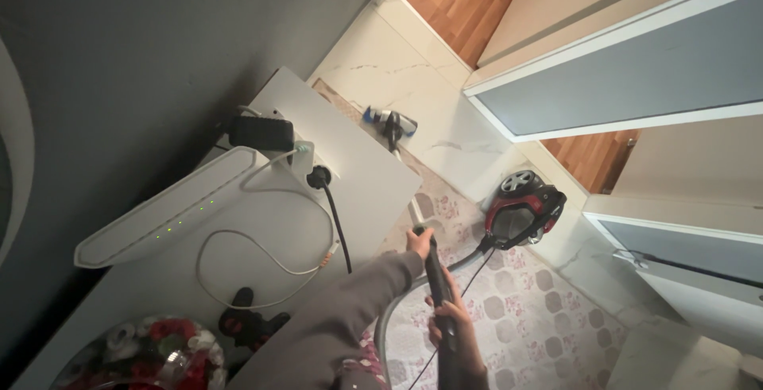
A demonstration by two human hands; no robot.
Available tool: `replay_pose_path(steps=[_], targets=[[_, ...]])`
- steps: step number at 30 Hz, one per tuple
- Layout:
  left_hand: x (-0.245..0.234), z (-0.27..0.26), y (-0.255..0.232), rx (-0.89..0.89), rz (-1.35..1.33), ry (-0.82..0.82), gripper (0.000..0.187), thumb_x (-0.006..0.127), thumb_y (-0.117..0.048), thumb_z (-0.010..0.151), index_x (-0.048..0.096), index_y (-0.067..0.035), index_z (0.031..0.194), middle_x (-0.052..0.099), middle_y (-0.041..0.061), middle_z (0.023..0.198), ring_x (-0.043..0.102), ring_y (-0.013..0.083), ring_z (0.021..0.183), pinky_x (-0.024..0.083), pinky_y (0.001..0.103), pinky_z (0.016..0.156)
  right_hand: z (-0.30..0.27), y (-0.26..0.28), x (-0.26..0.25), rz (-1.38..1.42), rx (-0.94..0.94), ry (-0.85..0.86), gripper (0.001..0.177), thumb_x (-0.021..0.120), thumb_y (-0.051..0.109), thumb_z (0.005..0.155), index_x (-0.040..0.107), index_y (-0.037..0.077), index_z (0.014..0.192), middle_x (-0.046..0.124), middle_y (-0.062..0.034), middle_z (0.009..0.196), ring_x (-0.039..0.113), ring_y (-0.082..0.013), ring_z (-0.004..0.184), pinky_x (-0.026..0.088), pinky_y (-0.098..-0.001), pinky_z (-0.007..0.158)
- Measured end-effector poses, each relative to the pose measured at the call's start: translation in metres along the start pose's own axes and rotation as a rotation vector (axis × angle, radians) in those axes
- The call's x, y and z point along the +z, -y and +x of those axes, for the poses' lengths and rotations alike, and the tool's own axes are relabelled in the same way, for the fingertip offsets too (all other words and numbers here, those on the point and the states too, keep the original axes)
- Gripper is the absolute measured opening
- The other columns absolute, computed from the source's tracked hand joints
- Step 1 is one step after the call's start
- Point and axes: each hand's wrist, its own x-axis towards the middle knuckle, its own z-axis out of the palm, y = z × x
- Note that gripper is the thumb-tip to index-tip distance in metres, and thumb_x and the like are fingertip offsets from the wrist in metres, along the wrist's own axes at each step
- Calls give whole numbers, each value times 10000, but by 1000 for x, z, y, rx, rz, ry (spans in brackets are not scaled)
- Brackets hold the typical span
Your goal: Vacuuming the floor and rug in a hallway using a canister vacuum cleaner.
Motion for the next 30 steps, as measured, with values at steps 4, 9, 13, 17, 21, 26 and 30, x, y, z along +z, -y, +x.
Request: replay_pose_path(steps=[4,9,13,17,21,26,30], targets=[[-13,31,-21,17,35,-28,859,817,-489,789,470,48,1364,611,261,1306,623,354,1171,495,407,1012,24,0,24,3,-37,12,941,508,59,750,226,317,1610,537,-144,1013,499,-174,378,415,-310,320],[-5,45,-35,-13,24,0,822,787,-490,741,580,87,1289,702,293,1254,702,350,1110,545,404,950,44,5,18,1,-41,22,970,498,43,737,208,341,1614,538,-138,1006,491,-171,391,427,-318,336],[3,26,-33,70,45,-116,858,841,-454,747,482,36,1353,616,267,1310,623,353,1164,504,413,986,28,11,9,35,-29,63,973,517,39,748,206,352,1615,524,-141,1022,487,-169,395,424,-318,339],[5,-1,-37,-119,-64,-86,837,823,-414,729,451,19,1342,625,267,1269,675,352,1115,558,421,943,25,14,-9,51,34,94,991,529,40,736,214,381,1612,514,-147,1043,484,-175,377,420,-329,318],[12,-2,-37,-149,-122,-105,832,810,-408,757,433,-3,1378,622,268,1296,671,352,1129,557,425,945,37,15,-27,18,89,149,1053,522,33,675,204,450,1588,535,-155,1038,499,-212,343,427,-370,282],[8,36,-57,-109,-51,-74,796,804,-464,746,547,29,1315,662,269,1230,683,360,1103,545,419,953,40,36,16,4,21,70,968,524,40,736,240,354,1606,568,-168,1057,501,-188,379,423,-329,317],[-4,65,-61,-124,90,116,792,692,-627,785,742,77,1144,757,248,1071,727,340,1019,534,394,930,48,36,32,-25,-36,73,911,526,50,798,250,288,1633,567,-146,1061,512,-165,433,436,-307,370]])
